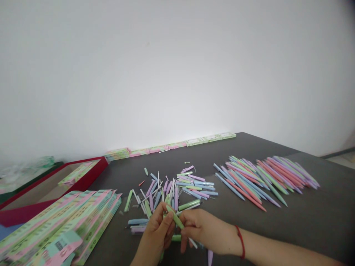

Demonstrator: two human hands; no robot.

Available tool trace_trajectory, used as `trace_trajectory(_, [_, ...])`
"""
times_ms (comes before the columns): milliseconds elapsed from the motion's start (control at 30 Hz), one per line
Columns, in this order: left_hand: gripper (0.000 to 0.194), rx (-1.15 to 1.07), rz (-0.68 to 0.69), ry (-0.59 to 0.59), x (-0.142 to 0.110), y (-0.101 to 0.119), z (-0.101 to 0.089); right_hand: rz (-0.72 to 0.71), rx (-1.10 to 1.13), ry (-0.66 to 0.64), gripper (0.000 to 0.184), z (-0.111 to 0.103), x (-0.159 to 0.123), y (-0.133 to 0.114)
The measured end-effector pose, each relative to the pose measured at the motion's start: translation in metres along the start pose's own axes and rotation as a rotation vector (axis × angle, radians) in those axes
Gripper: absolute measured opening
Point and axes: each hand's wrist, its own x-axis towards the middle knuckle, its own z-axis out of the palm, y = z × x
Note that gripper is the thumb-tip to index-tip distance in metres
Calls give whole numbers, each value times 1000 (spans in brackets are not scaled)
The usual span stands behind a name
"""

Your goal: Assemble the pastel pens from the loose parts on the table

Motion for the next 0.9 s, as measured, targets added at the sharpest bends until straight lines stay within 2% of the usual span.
trace_trajectory(100, [44, -5, -27, -8, 0, -1, 0, 55, 133, -65, 19, 1, 1, -1])
trace_trajectory(367, [45, -41, -101, 16, -2, -2, 6, 178, 425, -119, 11, 10, 6, 5])
trace_trajectory(467, [35, -42, -105, 42, -3, -1, 7, 189, 530, -115, 9, 6, 7, 3])
trace_trajectory(567, [25, -78, -88, 43, -5, 1, 6, 117, 616, 14, 18, -4, 7, -6])
trace_trajectory(667, [28, -87, -72, -98, -10, 2, 7, -35, 674, 214, 25, -12, 8, -16])
trace_trajectory(733, [36, -103, -19, -174, -14, 1, 11, -120, 670, 298, 25, -10, 8, -21])
trace_trajectory(833, [52, -210, 64, -141, -21, -1, 19, -187, 580, 353, 19, -1, 4, -28])
trace_trajectory(900, [56, -243, 60, -91, -24, -2, 22, -236, 470, 381, 15, 4, 0, -34])
